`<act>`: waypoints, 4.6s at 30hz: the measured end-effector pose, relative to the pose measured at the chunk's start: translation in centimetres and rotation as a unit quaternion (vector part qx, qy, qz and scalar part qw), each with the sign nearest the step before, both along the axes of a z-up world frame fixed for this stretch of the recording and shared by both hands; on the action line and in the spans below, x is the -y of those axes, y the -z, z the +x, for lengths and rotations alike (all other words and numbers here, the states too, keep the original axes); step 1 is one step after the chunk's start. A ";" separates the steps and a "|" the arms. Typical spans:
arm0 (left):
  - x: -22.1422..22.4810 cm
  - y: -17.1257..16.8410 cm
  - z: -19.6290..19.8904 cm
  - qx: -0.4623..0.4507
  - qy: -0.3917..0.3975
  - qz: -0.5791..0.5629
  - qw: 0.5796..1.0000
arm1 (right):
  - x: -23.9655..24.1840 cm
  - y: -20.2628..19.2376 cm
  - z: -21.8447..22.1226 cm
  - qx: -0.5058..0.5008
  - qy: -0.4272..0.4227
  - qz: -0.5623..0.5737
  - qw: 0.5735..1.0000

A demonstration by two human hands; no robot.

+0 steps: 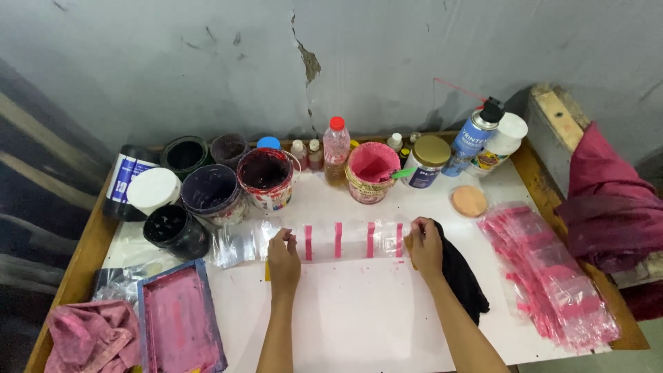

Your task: Cleaning a screen printing frame and the workstation surface with cloths, then stirring ink in a container.

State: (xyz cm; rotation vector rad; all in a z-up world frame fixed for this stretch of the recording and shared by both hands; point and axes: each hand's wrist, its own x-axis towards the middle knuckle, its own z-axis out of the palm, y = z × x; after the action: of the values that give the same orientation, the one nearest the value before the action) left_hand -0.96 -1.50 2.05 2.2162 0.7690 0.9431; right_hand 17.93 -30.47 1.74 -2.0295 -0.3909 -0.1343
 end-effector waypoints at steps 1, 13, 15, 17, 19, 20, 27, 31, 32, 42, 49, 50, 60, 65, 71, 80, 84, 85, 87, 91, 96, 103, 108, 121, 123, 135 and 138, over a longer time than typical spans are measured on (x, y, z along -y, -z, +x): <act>0.1 -1.0 0.2 0.002 0.000 0.001 1.000 | -0.3 -0.3 0.5 0.002 0.000 0.001 1.000; -0.2 0.7 -0.5 0.110 0.050 0.022 0.992 | 0.1 1.1 0.0 -0.005 0.029 0.001 1.000; 0.3 0.8 0.0 0.122 0.037 0.101 0.987 | 0.8 0.7 -0.4 -0.008 0.047 0.016 0.999; 1.5 -1.6 0.3 0.072 0.067 0.013 0.995 | 2.5 -1.6 -1.6 -0.031 0.080 0.036 0.996; 3.3 -4.4 1.5 0.006 0.102 -0.075 0.992 | 4.8 -4.5 -3.3 -0.065 0.118 0.055 0.989; 4.5 -6.0 2.6 -0.021 0.116 -0.148 0.982 | 6.1 -6.3 -4.2 -0.087 0.125 0.063 0.986; 13.4 -7.4 15.5 -0.093 0.274 -0.182 0.940 | 18.4 -8.7 -6.0 -0.108 0.281 0.059 0.952; 19.7 -8.5 21.8 -0.141 0.347 -0.146 0.916 | 23.5 -8.6 -7.0 -0.154 0.374 0.064 0.912; 21.2 -9.1 22.9 -0.145 0.385 -0.148 0.899 | 24.3 -8.7 -7.1 -0.169 0.381 0.084 0.905; 30.3 -7.8 33.3 -0.124 0.515 -0.034 0.848 | 30.2 -4.6 -5.9 -0.181 0.472 0.149 0.850; 33.3 -7.1 37.6 -0.157 0.535 -0.039 0.829 | 31.7 -2.1 -4.8 -0.167 0.498 0.140 0.839; 33.6 -6.3 38.4 -0.151 0.541 -0.028 0.827 | 31.6 -2.4 -4.7 -0.167 0.498 0.140 0.839; 34.5 -3.7 40.2 -0.142 0.557 -0.031 0.817 | 31.1 -4.3 -4.5 -0.250 0.531 0.138 0.798; 31.8 -3.2 38.9 -0.095 0.513 -0.016 0.853 | 30.2 -6.7 -6.1 -0.268 0.532 0.090 0.798; 25.9 -2.6 31.7 0.062 0.434 0.166 0.884 | 26.8 -4.8 -8.2 -0.100 0.458 -0.015 0.883; 17.6 -4.6 9.8 0.046 0.244 0.132 0.960 | 12.3 1.8 -3.3 0.099 -0.090 -0.227 0.965; 9.4 -4.6 4.2 0.029 0.094 0.174 0.980 | 7.6 3.5 1.5 0.188 -0.043 -0.398 0.897; 7.6 -3.9 3.0 0.022 0.085 0.171 0.981 | 6.3 2.0 1.3 0.187 -0.056 -0.397 0.897; 4.1 -2.6 1.4 0.019 0.020 0.183 0.983 | 3.5 -1.0 2.0 0.041 0.005 -0.408 0.912; 2.1 -1.2 -0.1 0.062 -0.032 0.107 0.992 | -4.2 1.8 -1.4 0.139 0.072 -0.419 0.894; 2.6 -1.8 0.6 0.089 0.025 0.026 0.995 | -14.3 0.1 -11.0 0.128 -0.037 -0.348 0.928; 2.2 -2.6 0.0 0.124 0.085 -0.028 0.988 | -8.9 -0.6 -13.3 0.119 -0.281 -0.292 0.906; 2.5 -1.8 0.0 0.121 0.080 -0.097 0.985 | 0.9 -1.2 -4.0 0.079 -0.071 -0.419 0.902; 2.6 -3.8 -0.3 0.161 0.063 -0.054 0.983 | -9.5 -3.3 -18.0 0.126 -0.324 -0.266 0.899; 3.0 -4.0 -0.8 0.199 0.034 -0.088 0.975 | -6.0 -1.6 -16.2 0.134 -0.362 -0.295 0.874; 3.0 -3.2 -0.7 0.182 0.042 -0.079 0.979 | -10.4 0.1 -13.5 0.160 -0.203 -0.228 0.939; 2.3 -2.5 -0.1 0.131 0.106 0.063 0.984 | -12.0 0.1 -18.0 0.308 -0.301 -0.241 0.870</act>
State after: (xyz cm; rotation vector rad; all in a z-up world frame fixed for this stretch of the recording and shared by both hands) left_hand -1.04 -3.77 4.59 2.1698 0.3543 1.1713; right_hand -0.08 -18.50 1.63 -2.1989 -1.5752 -0.3210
